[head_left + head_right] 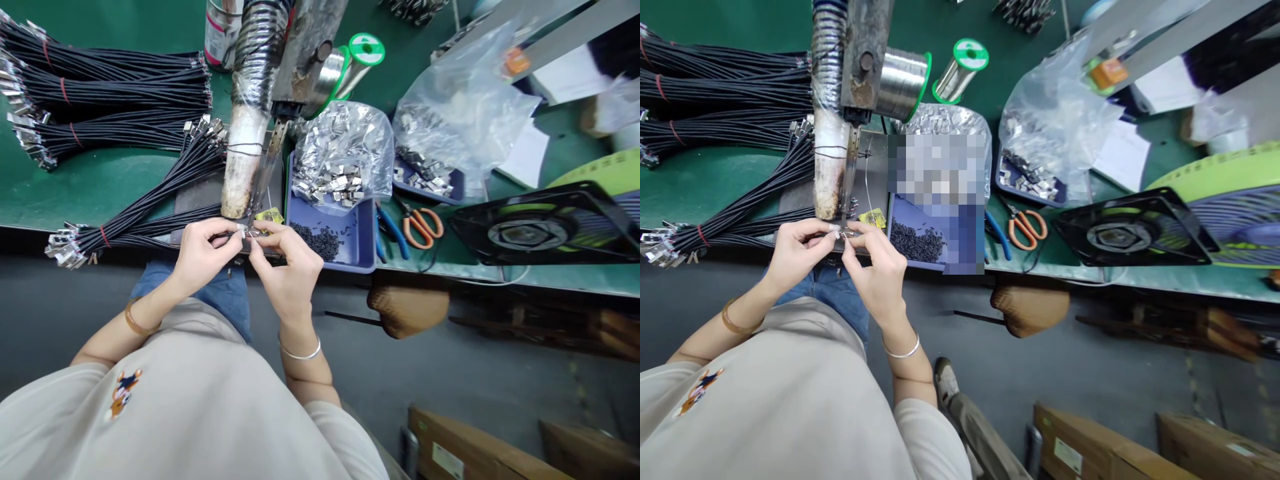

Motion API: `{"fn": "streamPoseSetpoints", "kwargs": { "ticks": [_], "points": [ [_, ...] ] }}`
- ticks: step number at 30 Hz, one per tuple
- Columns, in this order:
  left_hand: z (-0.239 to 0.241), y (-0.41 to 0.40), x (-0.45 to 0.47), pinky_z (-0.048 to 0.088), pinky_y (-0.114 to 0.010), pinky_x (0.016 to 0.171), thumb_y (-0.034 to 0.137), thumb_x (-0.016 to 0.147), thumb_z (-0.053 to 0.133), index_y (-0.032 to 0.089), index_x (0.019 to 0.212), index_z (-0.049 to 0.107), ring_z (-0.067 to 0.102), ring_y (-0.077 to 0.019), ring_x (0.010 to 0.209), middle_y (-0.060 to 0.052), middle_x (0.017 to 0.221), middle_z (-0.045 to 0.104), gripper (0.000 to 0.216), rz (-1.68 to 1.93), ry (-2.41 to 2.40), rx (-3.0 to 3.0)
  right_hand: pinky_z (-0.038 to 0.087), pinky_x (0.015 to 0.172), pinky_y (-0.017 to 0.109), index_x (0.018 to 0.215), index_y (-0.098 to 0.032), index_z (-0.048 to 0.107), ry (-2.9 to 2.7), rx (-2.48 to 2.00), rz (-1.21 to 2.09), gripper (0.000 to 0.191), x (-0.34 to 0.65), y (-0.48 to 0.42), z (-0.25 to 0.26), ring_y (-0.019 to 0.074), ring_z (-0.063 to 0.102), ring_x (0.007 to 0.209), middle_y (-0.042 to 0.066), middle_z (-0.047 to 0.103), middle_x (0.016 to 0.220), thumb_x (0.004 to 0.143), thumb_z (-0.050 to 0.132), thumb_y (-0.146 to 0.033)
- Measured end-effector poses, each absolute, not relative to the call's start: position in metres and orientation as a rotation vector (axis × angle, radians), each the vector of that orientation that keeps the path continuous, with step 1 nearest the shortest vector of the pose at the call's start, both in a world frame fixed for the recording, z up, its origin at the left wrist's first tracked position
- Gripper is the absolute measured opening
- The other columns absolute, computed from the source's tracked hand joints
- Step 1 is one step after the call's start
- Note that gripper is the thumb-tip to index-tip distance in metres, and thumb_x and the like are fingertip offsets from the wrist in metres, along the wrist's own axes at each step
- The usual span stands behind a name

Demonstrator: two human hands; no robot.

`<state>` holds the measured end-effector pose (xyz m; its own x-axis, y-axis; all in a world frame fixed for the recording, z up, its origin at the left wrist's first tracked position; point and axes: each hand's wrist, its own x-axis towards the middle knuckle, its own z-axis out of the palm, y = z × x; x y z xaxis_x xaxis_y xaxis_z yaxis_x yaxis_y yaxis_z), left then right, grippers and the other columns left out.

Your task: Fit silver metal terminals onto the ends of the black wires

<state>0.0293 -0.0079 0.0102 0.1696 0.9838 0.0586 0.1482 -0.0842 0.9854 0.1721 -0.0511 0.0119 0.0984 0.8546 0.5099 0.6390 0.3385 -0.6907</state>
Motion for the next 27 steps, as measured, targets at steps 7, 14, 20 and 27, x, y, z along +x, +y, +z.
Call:
{"fn": "streamPoseSetpoints", "kwargs": {
  "ticks": [7, 14, 20, 27],
  "points": [
    [0.011, -0.007, 0.029, 0.04, -0.018, 0.048, 0.023, 0.076, 0.065, 0.014, 0.075, 0.078, 0.054, -0.0084, 0.053, -0.004, 0.071, 0.073, 0.016, 1.092, 1.15, 1.509, 0.064, 0.078, 0.033, 0.075, -0.023, 0.06, -1.621, -1.37, 0.273, 0.016, 0.173, -0.053, 0.015, 0.0195, 0.076, 0.091, 0.004, 0.078, 0.095, 0.086, 0.064, -0.012],
    [0.009, -0.009, 0.027, 0.041, -0.018, 0.052, 0.02, 0.077, 0.061, 0.014, 0.072, 0.076, 0.055, -0.0087, 0.055, -0.002, 0.068, 0.072, 0.018, 1.001, 1.14, 1.59, 0.062, 0.069, 0.028, 0.077, -0.022, 0.06, -1.626, -1.378, 0.3, 0.016, 0.176, -0.056, 0.01, 0.0167, 0.075, 0.085, 0.005, 0.078, 0.098, 0.083, 0.064, -0.008],
    [0.009, -0.011, 0.026, 0.042, -0.018, 0.051, 0.025, 0.076, 0.062, 0.011, 0.075, 0.075, 0.056, -0.0089, 0.053, -0.002, 0.065, 0.07, 0.018, 0.958, 1.147, 1.482, 0.062, 0.068, 0.025, 0.078, -0.022, 0.058, -1.643, -1.377, 0.226, 0.016, 0.174, -0.055, 0.01, 0.0151, 0.075, 0.083, 0.004, 0.078, 0.096, 0.086, 0.063, -0.009],
    [0.002, -0.011, 0.021, 0.052, -0.019, 0.059, 0.027, 0.076, 0.068, 0.012, 0.077, 0.071, 0.065, -0.0117, 0.063, -0.004, 0.071, 0.072, 0.016, 0.983, 1.071, 1.33, 0.062, 0.07, 0.024, 0.084, -0.023, 0.063, -1.646, -1.344, -0.023, 0.014, 0.165, -0.057, -0.003, 0.015, 0.077, 0.083, 0.004, 0.079, 0.092, 0.089, 0.064, -0.01]
  ]
}}
